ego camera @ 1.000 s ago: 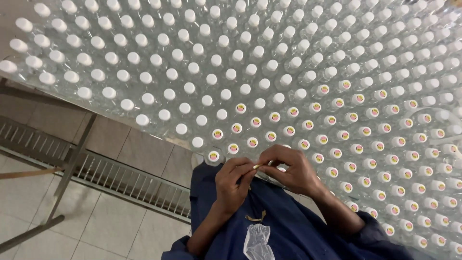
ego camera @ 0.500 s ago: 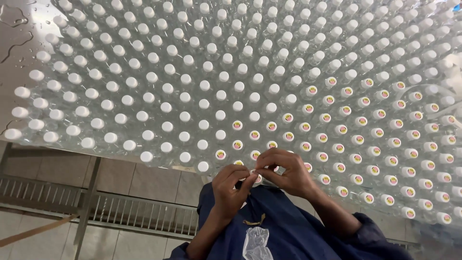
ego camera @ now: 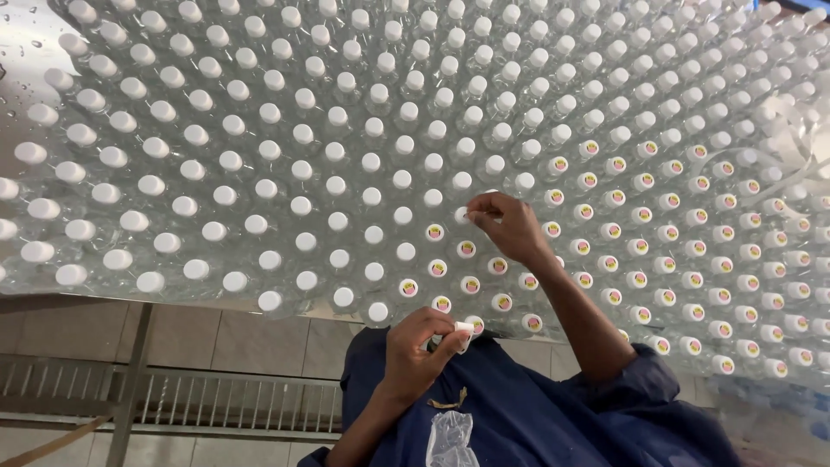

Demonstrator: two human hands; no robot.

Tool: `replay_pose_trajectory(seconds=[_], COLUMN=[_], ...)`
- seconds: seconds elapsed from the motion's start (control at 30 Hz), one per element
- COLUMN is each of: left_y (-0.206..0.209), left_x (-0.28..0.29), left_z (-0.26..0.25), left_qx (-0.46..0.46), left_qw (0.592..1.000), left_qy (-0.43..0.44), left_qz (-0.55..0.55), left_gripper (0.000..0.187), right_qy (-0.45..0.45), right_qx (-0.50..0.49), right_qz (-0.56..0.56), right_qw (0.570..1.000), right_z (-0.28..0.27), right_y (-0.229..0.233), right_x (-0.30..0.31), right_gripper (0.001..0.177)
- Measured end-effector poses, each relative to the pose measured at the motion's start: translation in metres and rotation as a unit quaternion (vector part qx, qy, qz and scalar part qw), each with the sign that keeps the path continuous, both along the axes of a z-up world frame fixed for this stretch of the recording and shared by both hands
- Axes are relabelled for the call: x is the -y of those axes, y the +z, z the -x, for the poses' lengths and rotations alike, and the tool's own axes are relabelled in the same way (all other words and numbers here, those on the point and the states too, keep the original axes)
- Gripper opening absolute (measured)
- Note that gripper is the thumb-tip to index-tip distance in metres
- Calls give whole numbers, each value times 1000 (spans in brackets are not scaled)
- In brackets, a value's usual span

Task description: Manually applying small circular labels to the caps of plastic water bottles arranged in a grid on a table.

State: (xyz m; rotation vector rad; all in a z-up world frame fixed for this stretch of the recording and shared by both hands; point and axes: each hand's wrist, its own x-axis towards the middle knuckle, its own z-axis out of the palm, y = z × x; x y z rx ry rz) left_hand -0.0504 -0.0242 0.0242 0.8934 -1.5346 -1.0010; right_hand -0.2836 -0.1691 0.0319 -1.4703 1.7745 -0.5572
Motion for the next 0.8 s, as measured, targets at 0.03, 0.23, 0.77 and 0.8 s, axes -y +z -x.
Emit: replay_pose_trajectory(seconds=[0.03, 0.23, 0.77, 0.8], left_y=[-3, -8, -10, -9], left_x=[1, 1, 3, 3], left_z=[-2, -5, 0, 2], left_qx=[-4, -16, -20, -28], left_qw=[1000, 1000, 999, 999], left_qy=[6, 15, 3, 0], left_qz=[1, -9, -43, -46], left_gripper=[20, 22, 25, 27], right_qy=[6, 8, 20, 16], right_qx=[-4, -37, -71, -73], right_qz=[1, -18, 47, 24], right_qw=[1000, 999, 996, 997], right_z=[-2, -5, -6, -10], right_y=[4, 3, -19, -10], right_x=[1, 3, 4, 6], right_gripper=[17, 12, 34, 52])
